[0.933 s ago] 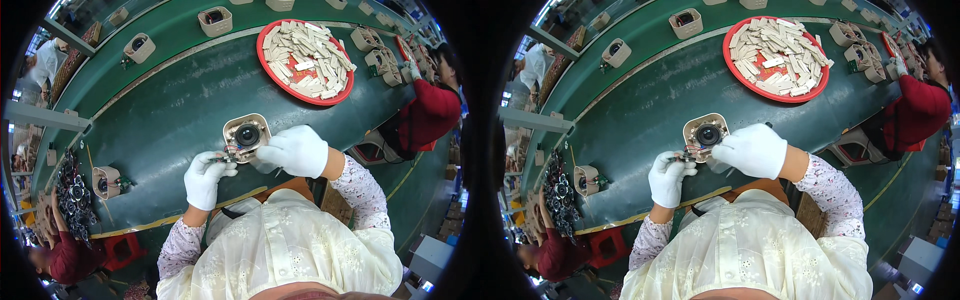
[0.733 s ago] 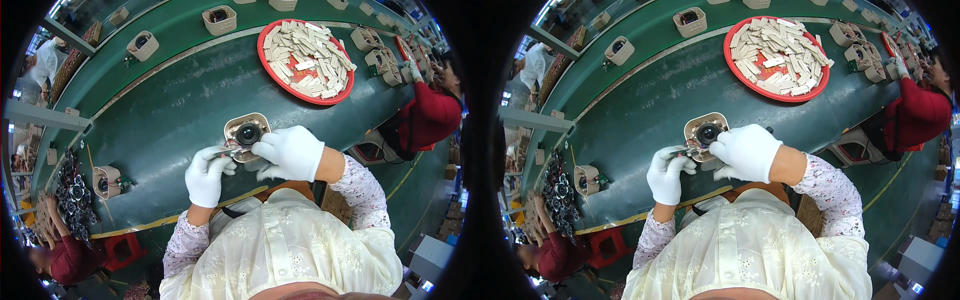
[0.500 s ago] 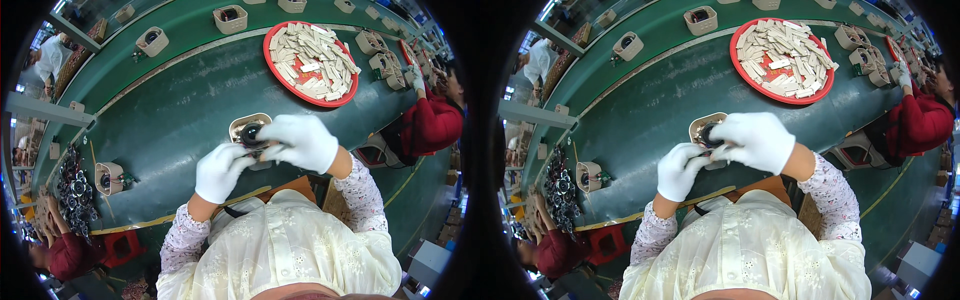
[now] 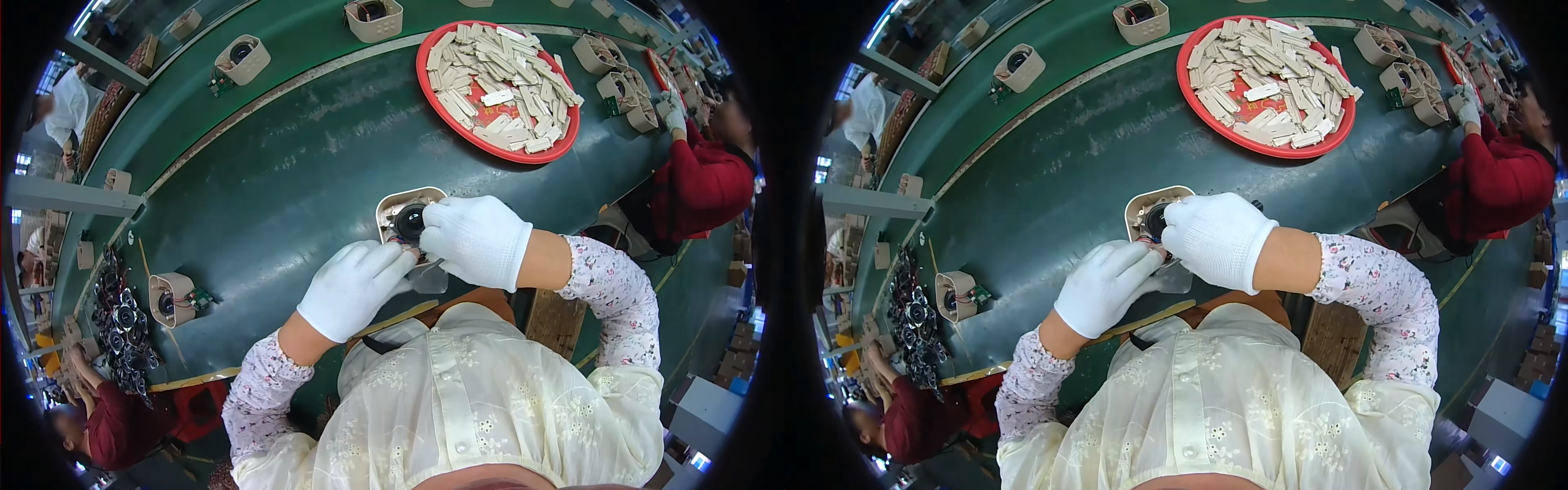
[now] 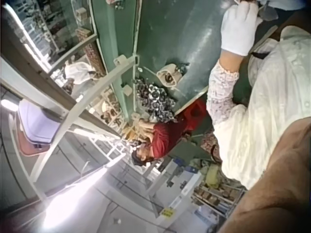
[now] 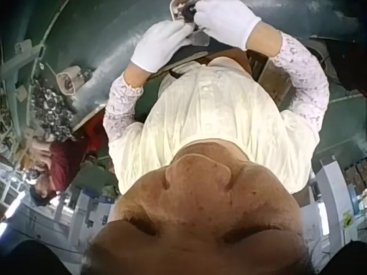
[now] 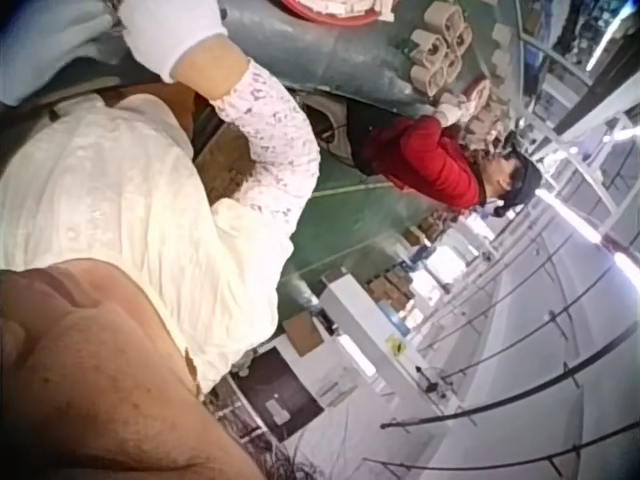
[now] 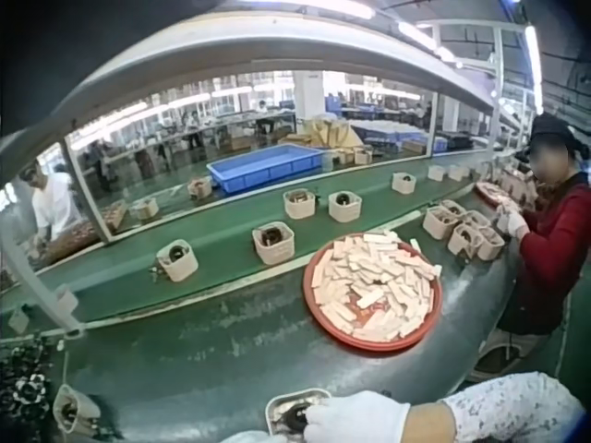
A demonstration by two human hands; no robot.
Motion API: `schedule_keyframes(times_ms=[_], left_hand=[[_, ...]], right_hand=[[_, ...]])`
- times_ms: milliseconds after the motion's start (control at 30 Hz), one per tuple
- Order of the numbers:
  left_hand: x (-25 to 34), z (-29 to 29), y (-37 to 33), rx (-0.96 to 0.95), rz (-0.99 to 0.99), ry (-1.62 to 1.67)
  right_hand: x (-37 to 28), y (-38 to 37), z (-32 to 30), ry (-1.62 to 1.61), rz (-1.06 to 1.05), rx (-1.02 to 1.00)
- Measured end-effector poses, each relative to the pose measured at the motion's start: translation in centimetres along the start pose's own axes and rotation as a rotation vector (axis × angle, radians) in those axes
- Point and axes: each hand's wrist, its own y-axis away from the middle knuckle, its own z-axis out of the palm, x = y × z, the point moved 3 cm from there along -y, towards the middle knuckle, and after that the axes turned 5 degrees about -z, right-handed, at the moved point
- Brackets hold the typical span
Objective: Assembling small electronic components into plastic housings on a factory production line.
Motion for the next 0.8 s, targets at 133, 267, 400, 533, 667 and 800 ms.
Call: schedule_keyframes(times_ms=[133,267,400,533,667,800], left_hand=[[-0.8,1.1,0.6,0.046,-0.021,0.041],[-1.1,1.9,0.7,0.079,-0.068,0.127],[-0.5,1.7,0.7,0.043,-0.002,-0.026],[-0.4,1.6,0.0,0.004,0.021,0.007],[-0.7,1.8,-0.4,-0.028,-0.044,0.059],[-0.6,1.6,-1.3,-0.094,-0.339,0.416]], right_hand=[[0.7,0.3,0.2,-0.133,0.056,0.086],[1.2,0.9,1.4,-0.237,0.064,0.257],[0.7,0.7,0.4,-0.143,-0.015,0.122],[0.4,0.4,0.6,-0.115,-0.014,-0.006],[0.1,0.6,0.9,-0.077,-0.055,-0.019],[0.3,1.4,1.3,-0.045,-0.132,0.069]])
